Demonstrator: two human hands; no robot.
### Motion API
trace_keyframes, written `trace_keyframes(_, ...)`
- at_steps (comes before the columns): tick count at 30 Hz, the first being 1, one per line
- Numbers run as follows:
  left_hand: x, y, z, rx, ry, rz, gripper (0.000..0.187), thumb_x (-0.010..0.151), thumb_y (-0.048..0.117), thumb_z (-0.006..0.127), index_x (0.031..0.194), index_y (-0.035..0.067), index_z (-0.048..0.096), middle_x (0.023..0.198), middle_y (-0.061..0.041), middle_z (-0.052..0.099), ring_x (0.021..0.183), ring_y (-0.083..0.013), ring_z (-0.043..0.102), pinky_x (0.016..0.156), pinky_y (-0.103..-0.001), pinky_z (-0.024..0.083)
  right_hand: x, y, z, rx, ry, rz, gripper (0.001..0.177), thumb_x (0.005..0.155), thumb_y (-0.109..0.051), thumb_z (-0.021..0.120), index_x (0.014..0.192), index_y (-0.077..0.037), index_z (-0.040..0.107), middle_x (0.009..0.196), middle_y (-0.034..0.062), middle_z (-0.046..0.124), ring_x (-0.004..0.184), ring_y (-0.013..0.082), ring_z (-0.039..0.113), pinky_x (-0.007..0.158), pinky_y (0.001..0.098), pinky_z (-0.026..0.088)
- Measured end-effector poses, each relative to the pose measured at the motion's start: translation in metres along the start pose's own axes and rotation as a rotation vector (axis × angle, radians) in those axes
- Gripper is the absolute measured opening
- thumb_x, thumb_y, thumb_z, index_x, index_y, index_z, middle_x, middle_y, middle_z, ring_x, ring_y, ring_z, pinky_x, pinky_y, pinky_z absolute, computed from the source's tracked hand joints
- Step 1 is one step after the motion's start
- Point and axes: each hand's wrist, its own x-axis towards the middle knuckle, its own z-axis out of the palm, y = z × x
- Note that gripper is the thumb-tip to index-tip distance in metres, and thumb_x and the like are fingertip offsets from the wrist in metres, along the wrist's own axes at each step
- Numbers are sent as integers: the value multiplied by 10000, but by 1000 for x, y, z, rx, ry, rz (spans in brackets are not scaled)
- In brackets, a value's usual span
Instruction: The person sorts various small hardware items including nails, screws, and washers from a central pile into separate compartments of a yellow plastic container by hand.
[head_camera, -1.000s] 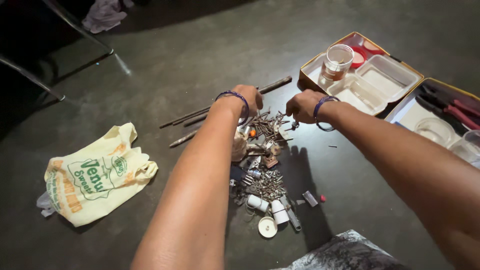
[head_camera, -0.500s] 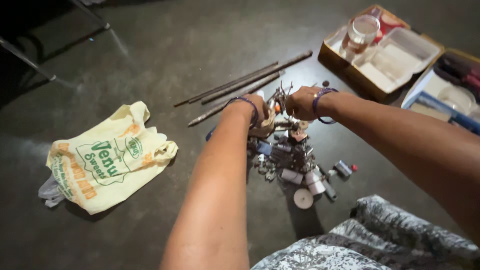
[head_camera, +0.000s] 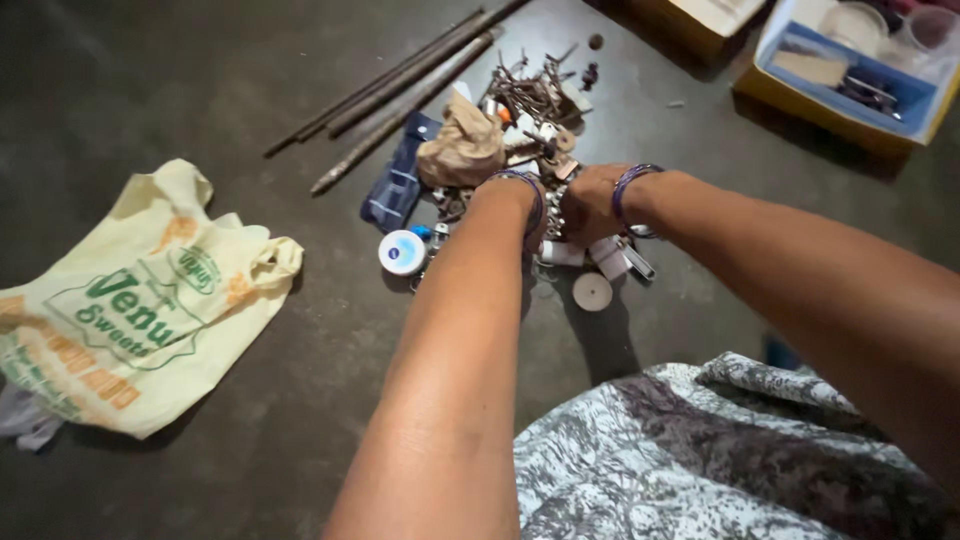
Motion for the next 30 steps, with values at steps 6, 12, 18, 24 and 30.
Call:
trace_keyframes(6, 22, 9, 14, -36, -24, 27, 409, 739, 216, 815, 1145, 182, 789, 1233, -103, 746, 1120, -312, 721, 961, -446, 579, -16, -28, 15, 12, 8, 49, 463, 696, -429, 834, 1135, -304, 762, 1083, 47, 757, 1037, 295, 701, 906, 434, 556)
trace_keyframes(12, 5, 9, -2, -97, 73, 70, 539, 760, 202, 823, 1271, 197, 652, 1264, -126, 701, 1147, -341, 687, 959, -473, 563, -4, -27, 7, -109, -9, 190, 467, 734, -445, 808, 1173, -303, 738, 1156, 47, 736, 1106, 284, 688, 937, 429, 561)
trace_keyframes(18, 13, 9, -9, -141, 77, 95, 463, 791, 220, 797, 1231, 115, 700, 1207, -134, 743, 1093, -330, 723, 940, -455, 573, -7, -14, -4, -180, 98, 264, 470, 739, -479, 802, 1138, -235, 755, 1103, 88, 750, 1045, 316, 713, 876, 453, 582)
trace_keyframes(24, 15, 24, -5, -19, 19, 86, 377, 765, 209, 811, 1123, 94, 787, 1162, -119, 766, 1048, -317, 749, 913, -448, 592, -36, -29, -28, -28, -206, 402, 571, 675, -612, 834, 1092, -227, 775, 970, 118, 803, 924, 307, 794, 811, 428, 620)
trace_keyframes(30, 35, 36, 13, 66, 44, 113, 387, 836, 164, 743, 1212, 73, 734, 1274, -155, 692, 1143, -336, 696, 964, -460, 562, -49, -23, 2, -189, -256, 285, 599, 639, -593, 882, 1029, -144, 814, 988, 94, 782, 964, 283, 756, 816, 426, 604)
